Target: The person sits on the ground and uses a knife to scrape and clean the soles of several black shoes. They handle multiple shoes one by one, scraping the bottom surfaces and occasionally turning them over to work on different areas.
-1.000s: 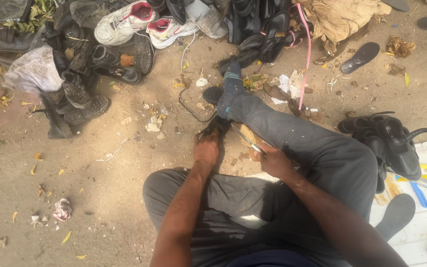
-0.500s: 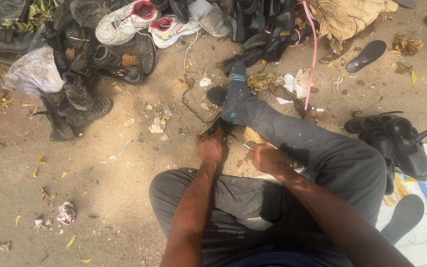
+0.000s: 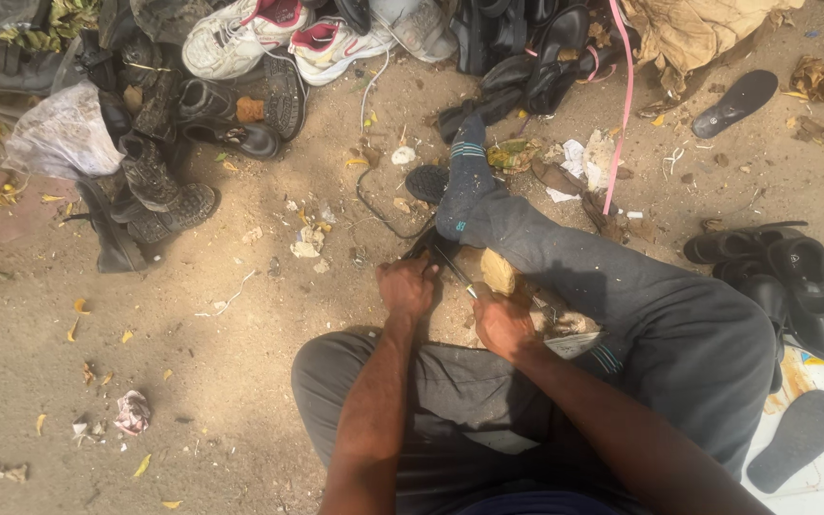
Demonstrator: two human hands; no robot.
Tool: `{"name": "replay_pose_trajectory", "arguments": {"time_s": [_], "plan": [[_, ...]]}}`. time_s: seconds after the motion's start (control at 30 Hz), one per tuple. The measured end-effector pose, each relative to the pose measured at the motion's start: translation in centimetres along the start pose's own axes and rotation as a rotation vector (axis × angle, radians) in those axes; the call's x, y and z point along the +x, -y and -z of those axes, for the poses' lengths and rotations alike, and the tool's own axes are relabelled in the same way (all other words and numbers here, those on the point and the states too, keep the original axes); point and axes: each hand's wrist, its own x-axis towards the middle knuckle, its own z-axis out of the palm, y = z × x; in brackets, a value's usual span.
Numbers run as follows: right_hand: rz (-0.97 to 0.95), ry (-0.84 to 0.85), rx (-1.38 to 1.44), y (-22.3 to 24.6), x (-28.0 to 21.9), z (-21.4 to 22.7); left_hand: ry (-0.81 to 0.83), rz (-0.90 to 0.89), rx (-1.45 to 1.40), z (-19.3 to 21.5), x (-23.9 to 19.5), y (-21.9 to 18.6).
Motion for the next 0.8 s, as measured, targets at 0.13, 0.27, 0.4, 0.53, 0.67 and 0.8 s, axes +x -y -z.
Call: {"name": "replay_pose_trajectory", "arguments": {"time_s": [0.13,0.27,0.4,0.53,0.67,0.8], "plan": [[-0.042,0.112,-0.048,-0.3,0.7,-1.7,-0.068,-0.054,-0.009,-0.8,0.7,0.9],[-0.173,0.307,-0.018,1.6,3.0,-1.2,0.005,0.023,-0.045,0.4,-0.5,1.0],[-0.176,0.144,0.203,1.3,0.2,-0.4,-0.078,0.008,-0.158,1.0,0.3,0.5],[-0.267,0.141,0.45,-0.3,1.2,-2.9,-0.116,-0.02,-0.267,0.8,0.2,1.0],[-0.578,0.291,0.783,0.8,4.2,-2.6,-0.137,-0.025,-0.301,0.6,0.2,1.6],[-0.743,0.307,1.125,3.7,1.7,0.3,-0.093,0.078,-0.363,0.1,0.5,1.9]]}}
